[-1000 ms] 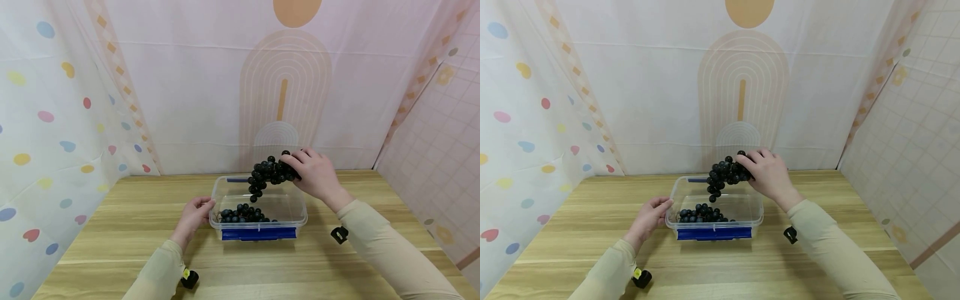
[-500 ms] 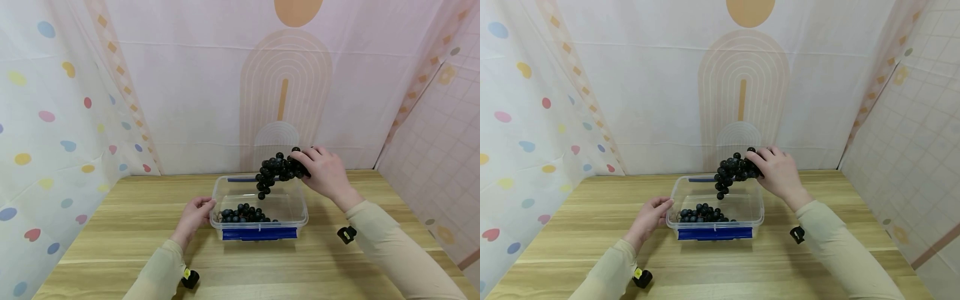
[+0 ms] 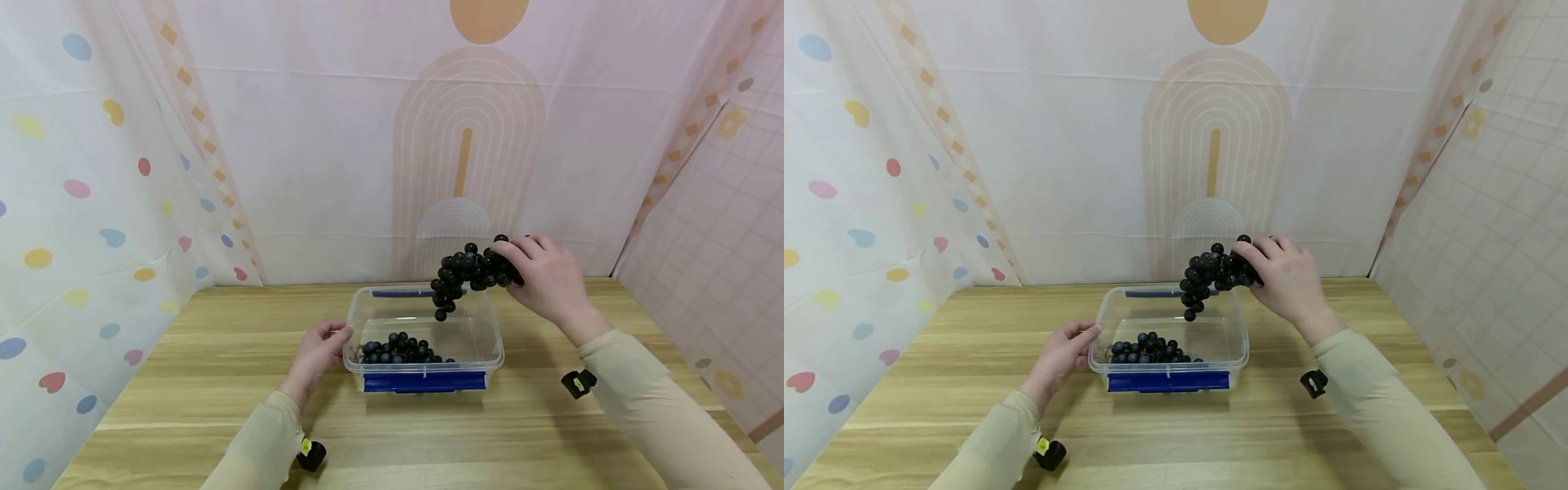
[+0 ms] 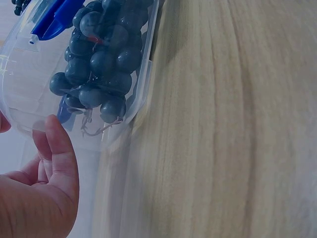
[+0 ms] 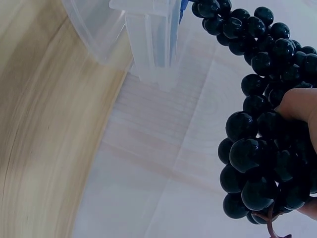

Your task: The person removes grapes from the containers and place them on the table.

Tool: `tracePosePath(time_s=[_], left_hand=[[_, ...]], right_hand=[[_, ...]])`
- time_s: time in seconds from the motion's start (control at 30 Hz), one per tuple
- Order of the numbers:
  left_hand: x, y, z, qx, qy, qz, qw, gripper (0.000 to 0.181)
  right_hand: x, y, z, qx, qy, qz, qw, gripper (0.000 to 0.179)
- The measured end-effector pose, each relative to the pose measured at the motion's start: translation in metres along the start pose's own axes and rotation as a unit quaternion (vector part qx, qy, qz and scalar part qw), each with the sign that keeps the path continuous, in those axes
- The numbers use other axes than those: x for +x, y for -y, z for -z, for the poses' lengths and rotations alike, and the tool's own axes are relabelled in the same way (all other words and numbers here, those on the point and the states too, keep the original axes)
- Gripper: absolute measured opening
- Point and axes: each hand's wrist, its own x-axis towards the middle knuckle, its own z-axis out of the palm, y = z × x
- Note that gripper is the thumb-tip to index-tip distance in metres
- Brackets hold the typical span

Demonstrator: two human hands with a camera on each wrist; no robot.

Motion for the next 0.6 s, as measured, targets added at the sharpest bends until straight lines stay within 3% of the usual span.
tracePosePath(time_s=[0.6], left_hand=[[0.0, 0.0, 0.001, 0.009, -0.006, 0.004, 0.9999, 0.039]], right_hand=[[-0.012, -0.01, 0.007, -0.006, -0.025, -0.004, 0.9997, 0.076]])
